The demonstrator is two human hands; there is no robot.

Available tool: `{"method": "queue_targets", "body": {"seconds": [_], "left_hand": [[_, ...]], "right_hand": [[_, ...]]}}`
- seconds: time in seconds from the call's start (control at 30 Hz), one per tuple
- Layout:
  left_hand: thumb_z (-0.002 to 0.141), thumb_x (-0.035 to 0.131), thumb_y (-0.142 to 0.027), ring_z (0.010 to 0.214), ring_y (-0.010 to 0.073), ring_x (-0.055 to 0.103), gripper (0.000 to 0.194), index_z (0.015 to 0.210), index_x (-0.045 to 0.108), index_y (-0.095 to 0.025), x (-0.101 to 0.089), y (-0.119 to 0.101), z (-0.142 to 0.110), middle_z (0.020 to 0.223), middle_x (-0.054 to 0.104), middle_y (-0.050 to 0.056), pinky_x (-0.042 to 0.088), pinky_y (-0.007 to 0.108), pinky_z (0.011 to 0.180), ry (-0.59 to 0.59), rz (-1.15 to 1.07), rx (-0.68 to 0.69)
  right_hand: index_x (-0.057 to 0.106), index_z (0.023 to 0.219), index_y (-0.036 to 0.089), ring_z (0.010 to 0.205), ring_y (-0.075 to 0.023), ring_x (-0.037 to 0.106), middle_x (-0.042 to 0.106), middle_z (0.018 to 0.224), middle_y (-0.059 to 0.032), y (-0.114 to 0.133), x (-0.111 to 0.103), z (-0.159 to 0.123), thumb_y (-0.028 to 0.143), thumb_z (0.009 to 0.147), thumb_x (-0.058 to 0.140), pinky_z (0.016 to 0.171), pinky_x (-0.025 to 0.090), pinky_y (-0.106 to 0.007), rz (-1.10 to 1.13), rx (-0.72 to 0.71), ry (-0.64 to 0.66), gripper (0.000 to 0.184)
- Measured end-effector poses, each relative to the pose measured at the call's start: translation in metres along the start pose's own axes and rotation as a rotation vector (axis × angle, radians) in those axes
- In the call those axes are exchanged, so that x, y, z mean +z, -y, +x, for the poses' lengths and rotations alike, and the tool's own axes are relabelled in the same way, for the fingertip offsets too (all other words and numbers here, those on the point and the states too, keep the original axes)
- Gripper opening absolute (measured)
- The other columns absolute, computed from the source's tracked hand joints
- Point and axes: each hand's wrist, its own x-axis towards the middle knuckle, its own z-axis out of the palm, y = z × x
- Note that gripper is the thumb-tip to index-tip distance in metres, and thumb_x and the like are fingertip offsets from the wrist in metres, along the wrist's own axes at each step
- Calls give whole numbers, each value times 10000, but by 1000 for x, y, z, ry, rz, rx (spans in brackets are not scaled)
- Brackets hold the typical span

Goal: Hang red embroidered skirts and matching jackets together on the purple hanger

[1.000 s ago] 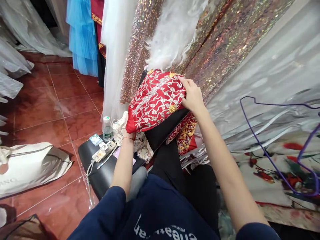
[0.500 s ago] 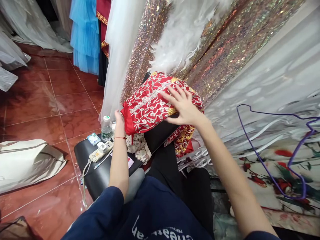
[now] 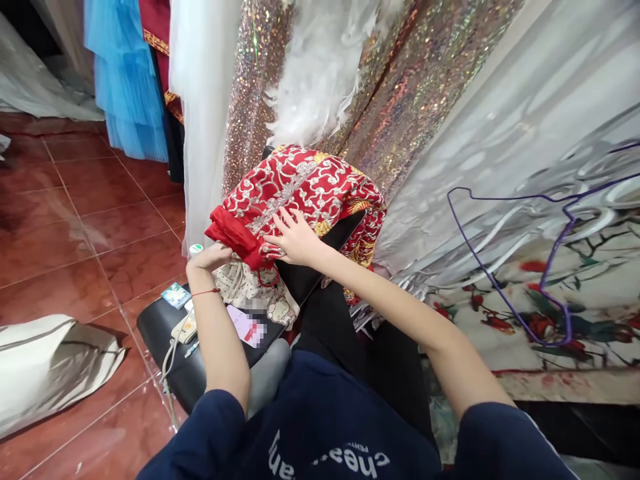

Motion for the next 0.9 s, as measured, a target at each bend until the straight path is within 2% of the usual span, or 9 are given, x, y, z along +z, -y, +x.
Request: {"method": "queue_targets", "body": {"seconds": [0.1,0.2,0.3,0.4,0.47,0.57,0.67,0.8,0.9], "left_hand": [[424,938,-206,1112,394,690,490,877,753,-184,-11,-10,-6,876,785,115,552,472,1022,23,227,-48],[324,962,-241,1077,408,700,531,808,754,-179,-2,-28,-23,875,787,110,549,465,1033,44,441,23],[501,932,-384,1056,378,715,479,914,772,-199,36,-51,-49,972,789,97,585,447,990,-12,457,149],[635,867,-437,1042,371,719,450,1004,756,-206,91,-70,-72,999,780,83,621,453,920,-43,390,208],[701,825,-452,1110,338,694,437,1053,733,-211,129,-74,-80,995,770,60,593,419,981,-66,395,355],[794,753,-447,1134,283,672,336,1025,715,-205,178,-66,-79,980,754,46,550,365,1020,-71,514,575],[860,663,-418,1008,238,679,226,910,687,-198,214,-44,-69,933,730,49,539,330,950,-41,635,671],[845,596,-345,650,169,558,270,632,486,-220,247,-20,-68,626,557,4,488,292,681,-70,782,691],[810,566,-305,506,128,382,342,562,345,-229,263,-17,-85,518,399,-25,365,284,531,-22,869,740]], "right_hand": [[558,1442,273,1334,-294,546,611,1437,-109,1,-28,-1,194,946,518,1089,370,-507,125,-35,-110,504],[450,1521,274,1301,-250,572,598,1453,-54,-3,-58,-2,178,983,390,1025,443,-442,169,18,-343,550],[484,1489,191,1245,-293,600,652,1328,-90,-23,-89,-9,341,1040,295,982,489,-482,146,203,-589,509],[522,1438,159,1172,-296,634,671,1208,-113,-53,-116,-32,475,1055,183,957,515,-500,130,372,-815,601],[549,1396,166,1134,-294,647,674,1155,-113,-72,-125,-58,527,1049,136,932,534,-506,114,476,-940,650],[579,1339,196,1074,-292,662,671,1119,-111,-92,-118,-107,579,1030,242,871,572,-498,99,594,-1043,596],[556,1326,212,1016,-292,675,658,1090,-115,-100,-95,-156,552,993,417,807,598,-483,98,671,-1164,496],[400,1435,249,1105,-286,662,570,1248,-140,-97,-69,-209,446,964,486,882,594,-486,60,700,-1293,517],[285,1504,261,1220,-302,606,511,1337,-168,-95,-63,-242,388,941,498,948,567,-515,-103,730,-1277,615]]}}
